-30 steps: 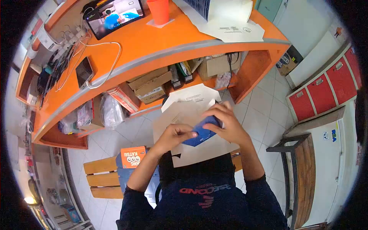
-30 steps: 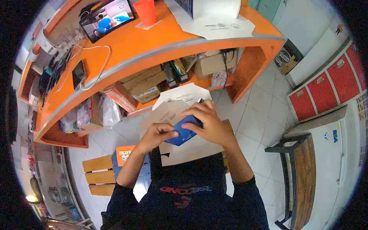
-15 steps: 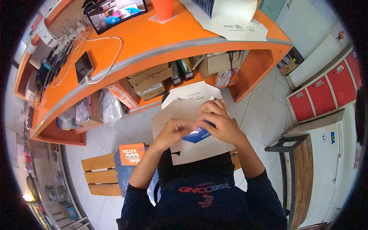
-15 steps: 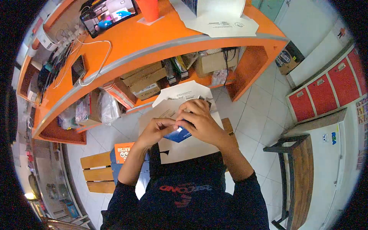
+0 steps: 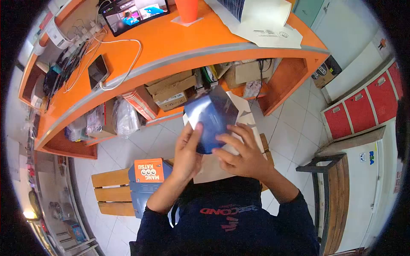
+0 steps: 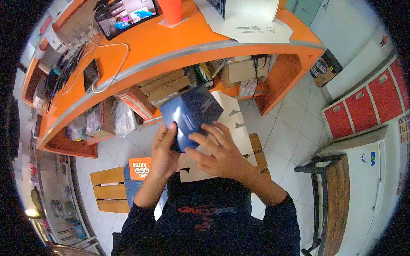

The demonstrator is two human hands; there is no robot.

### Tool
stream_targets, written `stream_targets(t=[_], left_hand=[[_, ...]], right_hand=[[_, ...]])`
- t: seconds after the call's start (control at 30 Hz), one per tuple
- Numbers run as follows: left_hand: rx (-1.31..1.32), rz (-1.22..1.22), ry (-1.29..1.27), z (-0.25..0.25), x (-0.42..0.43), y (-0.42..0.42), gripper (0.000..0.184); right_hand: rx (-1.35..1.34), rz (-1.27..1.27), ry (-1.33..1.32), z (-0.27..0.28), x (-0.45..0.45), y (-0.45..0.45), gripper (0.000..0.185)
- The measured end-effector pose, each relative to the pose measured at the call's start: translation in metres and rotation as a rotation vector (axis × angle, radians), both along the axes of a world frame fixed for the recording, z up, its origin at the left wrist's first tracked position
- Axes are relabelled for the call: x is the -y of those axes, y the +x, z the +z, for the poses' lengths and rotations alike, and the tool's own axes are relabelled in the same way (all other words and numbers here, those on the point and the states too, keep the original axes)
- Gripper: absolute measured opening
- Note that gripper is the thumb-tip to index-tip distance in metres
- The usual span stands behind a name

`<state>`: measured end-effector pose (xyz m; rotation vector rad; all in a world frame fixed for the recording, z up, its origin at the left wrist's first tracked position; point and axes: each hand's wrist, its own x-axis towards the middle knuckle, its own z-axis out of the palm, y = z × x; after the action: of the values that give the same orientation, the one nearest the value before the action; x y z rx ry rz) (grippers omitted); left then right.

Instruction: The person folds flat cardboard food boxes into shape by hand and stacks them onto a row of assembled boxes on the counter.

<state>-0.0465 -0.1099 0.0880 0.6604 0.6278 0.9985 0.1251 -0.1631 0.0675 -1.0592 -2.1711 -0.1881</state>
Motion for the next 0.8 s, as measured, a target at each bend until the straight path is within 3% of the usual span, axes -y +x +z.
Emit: stream_targets(t=[0.1, 0.2, 0.3, 0.37, 0.5, 0.57, 0.67, 0.73, 0.8], left_hand=[[0.016, -0.013, 0.033, 0.006, 0.002, -0.001, 0.031], [-0.023, 0.024, 0.106, 0.009, 0.021, 0.016, 0.034], [-0.058, 0.026, 0.098, 0.002, 0.015, 0.011, 0.034], [-0.076, 0.007, 0.187, 0.013, 0.005, -0.003, 0.030], [-0.118, -0.008, 0.243, 0.025, -0.006, -0.017, 0.031], [-0.038, 0.038, 0.264, 0.023, 0.001, -0.006, 0.030], [-0.187, 0.129, 0.294, -0.003, 0.021, 0.010, 0.027], [-0.126, 0.205, 0.296, 0.001, 0.030, 0.026, 0.025], [-0.234, 0.151, 0.328, 0.009, 0.022, 0.015, 0.024]], right_hand=[[-0.157, -0.008, -0.031, 0.011, 0.006, -0.001, 0.044], [-0.060, -0.148, 0.055, 0.017, 0.006, -0.010, 0.043], [-0.018, -0.073, -0.039, 0.022, 0.008, -0.001, 0.040], [0.033, 0.126, -0.038, 0.029, 0.009, 0.015, 0.039], [-0.096, 0.327, -0.118, 0.041, 0.018, 0.023, 0.039], [-0.187, 0.215, -0.071, 0.041, 0.017, 0.013, 0.042], [-0.284, 0.005, 0.017, 0.039, 0.008, 0.001, 0.044], [-0.342, 0.054, -0.024, 0.035, 0.001, 0.004, 0.043], [-0.331, 0.090, -0.044, 0.041, -0.002, 0.010, 0.041]])
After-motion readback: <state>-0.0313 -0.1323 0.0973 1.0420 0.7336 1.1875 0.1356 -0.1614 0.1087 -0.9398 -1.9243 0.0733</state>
